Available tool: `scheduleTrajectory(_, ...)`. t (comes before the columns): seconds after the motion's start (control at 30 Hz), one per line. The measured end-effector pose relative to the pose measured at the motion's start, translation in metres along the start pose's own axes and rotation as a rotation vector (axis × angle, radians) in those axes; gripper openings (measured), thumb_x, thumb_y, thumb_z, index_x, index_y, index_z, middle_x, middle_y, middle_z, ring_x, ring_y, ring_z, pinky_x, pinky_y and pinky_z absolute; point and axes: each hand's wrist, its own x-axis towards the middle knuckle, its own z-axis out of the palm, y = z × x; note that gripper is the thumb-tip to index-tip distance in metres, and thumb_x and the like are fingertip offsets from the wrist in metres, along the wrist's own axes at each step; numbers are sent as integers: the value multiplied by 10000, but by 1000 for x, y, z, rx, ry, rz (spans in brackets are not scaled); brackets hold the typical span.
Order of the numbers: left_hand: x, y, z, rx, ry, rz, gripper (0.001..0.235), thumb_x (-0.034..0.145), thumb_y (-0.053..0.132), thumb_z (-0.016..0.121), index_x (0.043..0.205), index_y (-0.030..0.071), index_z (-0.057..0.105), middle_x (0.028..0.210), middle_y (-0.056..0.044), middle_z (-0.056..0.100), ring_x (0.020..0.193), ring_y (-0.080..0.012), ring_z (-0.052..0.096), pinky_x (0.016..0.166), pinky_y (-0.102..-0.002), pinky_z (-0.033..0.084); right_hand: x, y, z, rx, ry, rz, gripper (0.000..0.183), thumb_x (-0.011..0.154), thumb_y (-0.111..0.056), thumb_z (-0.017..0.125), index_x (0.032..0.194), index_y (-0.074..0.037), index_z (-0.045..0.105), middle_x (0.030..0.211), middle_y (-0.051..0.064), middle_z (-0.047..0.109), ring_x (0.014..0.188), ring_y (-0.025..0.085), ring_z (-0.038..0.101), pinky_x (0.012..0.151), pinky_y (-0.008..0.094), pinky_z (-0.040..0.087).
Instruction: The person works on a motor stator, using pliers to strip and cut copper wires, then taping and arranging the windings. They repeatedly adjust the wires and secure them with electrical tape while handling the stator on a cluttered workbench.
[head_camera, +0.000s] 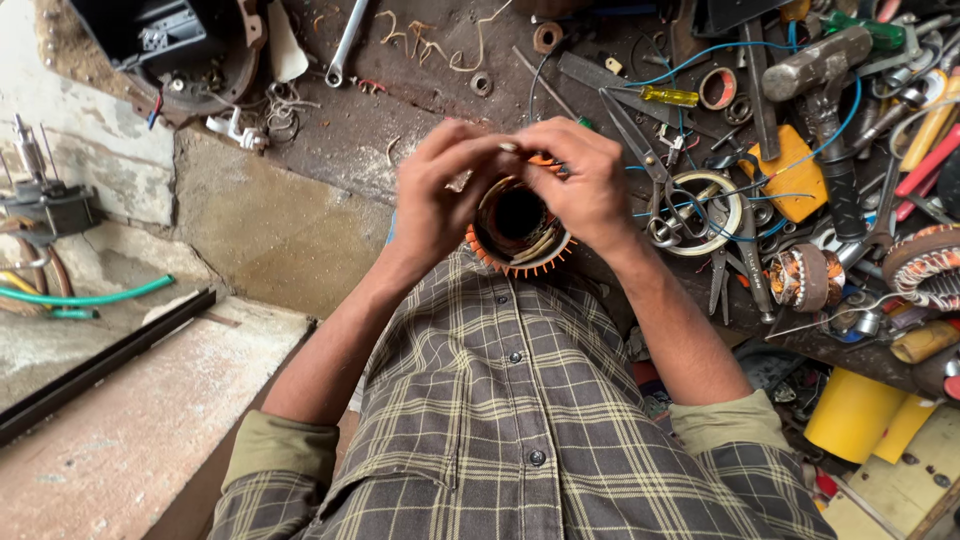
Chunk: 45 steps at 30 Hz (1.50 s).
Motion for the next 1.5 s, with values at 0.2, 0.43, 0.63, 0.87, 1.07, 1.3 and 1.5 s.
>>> scheduleTrajectory(0.2, -7, -15, 5, -404, 53, -294, 125, 1080, 99, 636, 1181, 44, 687, 1133, -47, 713, 1061, -124, 705, 940, -287, 596, 1, -11, 11, -242, 59, -134, 174, 902, -62, 842, 1042, -28, 744, 974, 76, 697, 916, 262, 663, 810, 375, 524)
scheduleTrajectory(0.43, 0, -24, 5, -262, 26, -385, 219, 1014, 183, 668, 1121, 11, 751, 1000, -59, 752, 914, -103, 719, 788, -271, 606, 1, -10, 18, -337, 65, -132, 151, 924, -30, 829, 989, -8, 694, 891, 86, 612, 856, 255, 572, 749, 389, 485)
scheduleTrajectory(0.63, -6, -28, 24, -744, 223, -552, 238, 1038, 177, 658, 1105, -35, 744, 1002, -89, 759, 925, -124, 727, 900, -287, 614, -1, -16, 24, -439, 61, -163, 164, 900, -5, 819, 942, 2, 661, 857, 97, 548, 829, 267, 545, 723, 395, 476)
scheduleTrajectory(0.87, -10, -41, 38, -969, 372, -717, 254, 1028, 189, 659, 1102, -37, 747, 984, -111, 770, 902, -156, 733, 853, -300, 603, -2, -13, 27, -418, 72, -135, 156, 928, -43, 783, 918, -2, 633, 875, 109, 526, 859, 284, 532, 745, 419, 473)
scheduleTrajectory(1.07, -16, -37, 48, -872, 477, -600, 231, 1023, 161, 685, 1122, -38, 747, 997, -107, 768, 924, -155, 739, 894, -316, 623, 0, -10, 29, -322, 58, -106, 204, 945, -64, 793, 878, 5, 613, 835, 100, 516, 806, 276, 518, 689, 400, 463)
scheduleTrajectory(1.3, -7, -35, 27, -698, 218, -514, 167, 983, 104, 753, 1096, -18, 752, 1036, -69, 744, 950, -123, 693, 901, -293, 589, -3, -10, 24, -292, 76, -92, 175, 942, -22, 766, 897, 6, 599, 873, 116, 522, 845, 305, 536, 734, 434, 466)
scheduleTrajectory(1.5, -7, -33, 20, -390, 81, -407, 133, 979, 111, 767, 1004, -18, 745, 1022, -47, 746, 937, -81, 668, 876, -256, 559, 3, -13, 26, -294, 91, -103, 192, 937, -13, 780, 894, -1, 594, 869, 119, 511, 832, 306, 530, 717, 439, 452)
